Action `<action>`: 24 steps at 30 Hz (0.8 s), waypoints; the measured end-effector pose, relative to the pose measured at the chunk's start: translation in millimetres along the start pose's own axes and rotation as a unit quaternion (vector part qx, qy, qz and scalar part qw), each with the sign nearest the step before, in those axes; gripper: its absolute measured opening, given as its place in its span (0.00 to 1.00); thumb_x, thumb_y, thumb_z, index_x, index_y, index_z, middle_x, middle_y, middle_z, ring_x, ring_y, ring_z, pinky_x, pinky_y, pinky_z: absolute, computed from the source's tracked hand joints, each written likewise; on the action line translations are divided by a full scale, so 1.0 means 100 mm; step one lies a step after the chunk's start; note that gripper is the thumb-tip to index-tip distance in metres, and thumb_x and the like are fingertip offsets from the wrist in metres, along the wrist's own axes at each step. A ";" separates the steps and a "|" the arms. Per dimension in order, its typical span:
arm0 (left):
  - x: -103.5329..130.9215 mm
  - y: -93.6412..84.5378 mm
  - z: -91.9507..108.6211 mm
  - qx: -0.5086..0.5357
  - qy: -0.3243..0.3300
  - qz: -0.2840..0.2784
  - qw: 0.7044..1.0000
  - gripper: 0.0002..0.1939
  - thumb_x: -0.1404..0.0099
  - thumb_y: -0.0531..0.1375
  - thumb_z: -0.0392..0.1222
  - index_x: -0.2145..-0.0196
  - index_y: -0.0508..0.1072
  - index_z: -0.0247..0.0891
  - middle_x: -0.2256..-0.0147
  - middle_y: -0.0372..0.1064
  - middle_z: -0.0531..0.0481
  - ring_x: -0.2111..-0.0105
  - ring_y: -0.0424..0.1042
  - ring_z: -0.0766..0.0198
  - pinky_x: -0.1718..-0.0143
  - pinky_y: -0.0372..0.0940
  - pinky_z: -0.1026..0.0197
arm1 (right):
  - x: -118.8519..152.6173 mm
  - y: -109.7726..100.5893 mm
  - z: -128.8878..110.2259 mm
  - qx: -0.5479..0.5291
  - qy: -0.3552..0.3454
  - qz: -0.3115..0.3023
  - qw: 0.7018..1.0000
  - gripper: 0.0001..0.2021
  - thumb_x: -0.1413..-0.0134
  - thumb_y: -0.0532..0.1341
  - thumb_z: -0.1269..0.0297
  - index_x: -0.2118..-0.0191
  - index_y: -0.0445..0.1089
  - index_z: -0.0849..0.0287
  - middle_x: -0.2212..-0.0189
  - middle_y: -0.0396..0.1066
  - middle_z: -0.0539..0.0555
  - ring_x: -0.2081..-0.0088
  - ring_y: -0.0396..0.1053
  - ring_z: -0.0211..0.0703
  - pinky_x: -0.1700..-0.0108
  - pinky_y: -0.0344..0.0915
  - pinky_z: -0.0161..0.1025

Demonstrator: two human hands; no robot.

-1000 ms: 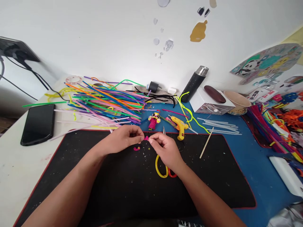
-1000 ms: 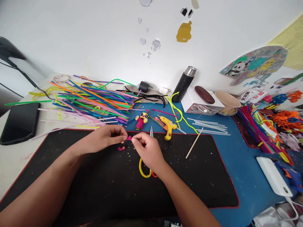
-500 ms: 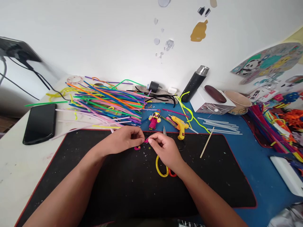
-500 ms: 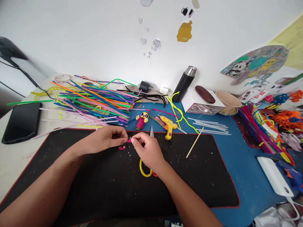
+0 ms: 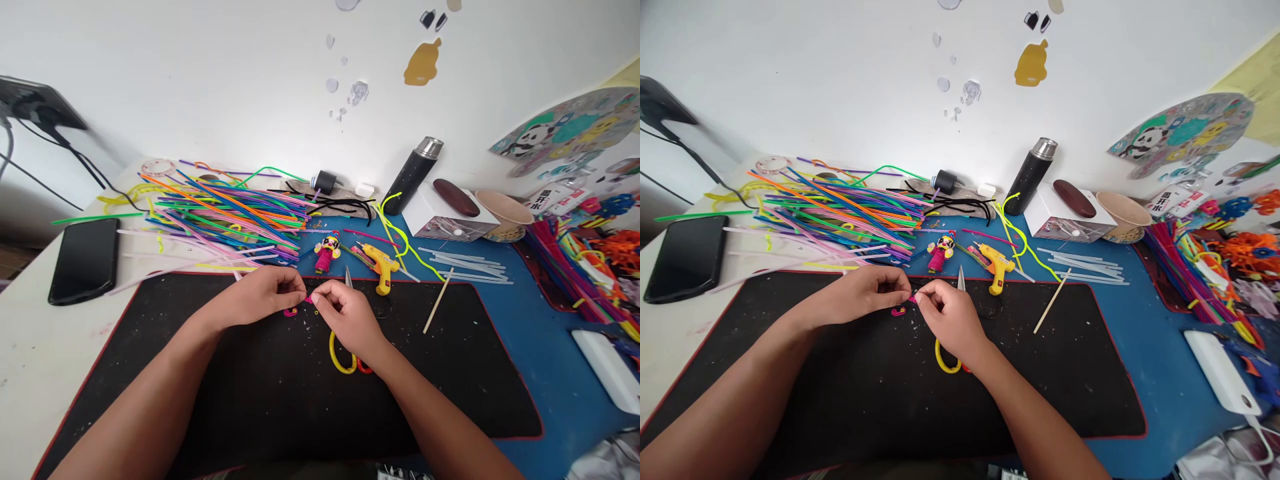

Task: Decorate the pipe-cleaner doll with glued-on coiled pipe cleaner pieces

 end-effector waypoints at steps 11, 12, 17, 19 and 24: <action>0.03 -0.22 -0.09 -0.025 0.000 0.047 0.999 0.20 0.30 0.60 0.60 0.61 0.77 0.39 0.68 0.72 0.51 0.68 0.68 0.60 0.67 0.61 0.61 | 0.01 -0.01 0.04 0.000 0.001 -0.008 1.000 0.10 0.32 0.61 0.57 0.62 0.76 0.55 0.76 0.68 0.47 0.75 0.63 0.39 0.72 0.57 0.36; 0.03 -0.24 -0.10 -0.024 0.001 0.047 0.999 0.20 0.30 0.61 0.60 0.61 0.78 0.39 0.68 0.72 0.51 0.68 0.68 0.60 0.67 0.61 0.61 | 0.01 -0.01 0.04 -0.002 0.003 -0.011 1.000 0.10 0.33 0.61 0.57 0.62 0.76 0.55 0.75 0.68 0.48 0.74 0.63 0.39 0.72 0.57 0.36; 0.06 -0.20 -0.09 -0.016 0.000 0.008 1.000 0.21 0.30 0.61 0.62 0.60 0.79 0.40 0.67 0.74 0.51 0.68 0.69 0.60 0.67 0.61 0.62 | 0.01 0.00 0.03 -0.009 0.004 -0.021 1.000 0.11 0.33 0.61 0.56 0.61 0.76 0.56 0.75 0.69 0.48 0.74 0.64 0.39 0.72 0.57 0.35; 0.07 -0.16 -0.07 -0.013 -0.002 -0.013 1.000 0.21 0.30 0.61 0.62 0.61 0.79 0.40 0.67 0.75 0.51 0.67 0.69 0.60 0.67 0.61 0.62 | 0.00 0.01 0.03 -0.008 0.005 -0.022 1.000 0.11 0.33 0.61 0.56 0.61 0.76 0.56 0.75 0.69 0.48 0.74 0.63 0.39 0.72 0.57 0.35; 0.06 -0.06 -0.01 -0.010 0.007 -0.057 0.998 0.21 0.29 0.60 0.61 0.61 0.79 0.39 0.66 0.77 0.50 0.65 0.72 0.59 0.65 0.63 0.62 | 0.01 0.03 0.03 -0.014 0.002 -0.030 0.999 0.10 0.33 0.62 0.56 0.61 0.76 0.56 0.76 0.66 0.47 0.75 0.61 0.38 0.72 0.56 0.35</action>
Point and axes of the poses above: each hand's wrist, its own x-axis away from the middle knuckle, its own y-axis out of the palm, z = x × y, the point moved 7 cm from there along -x, towards the middle knuckle
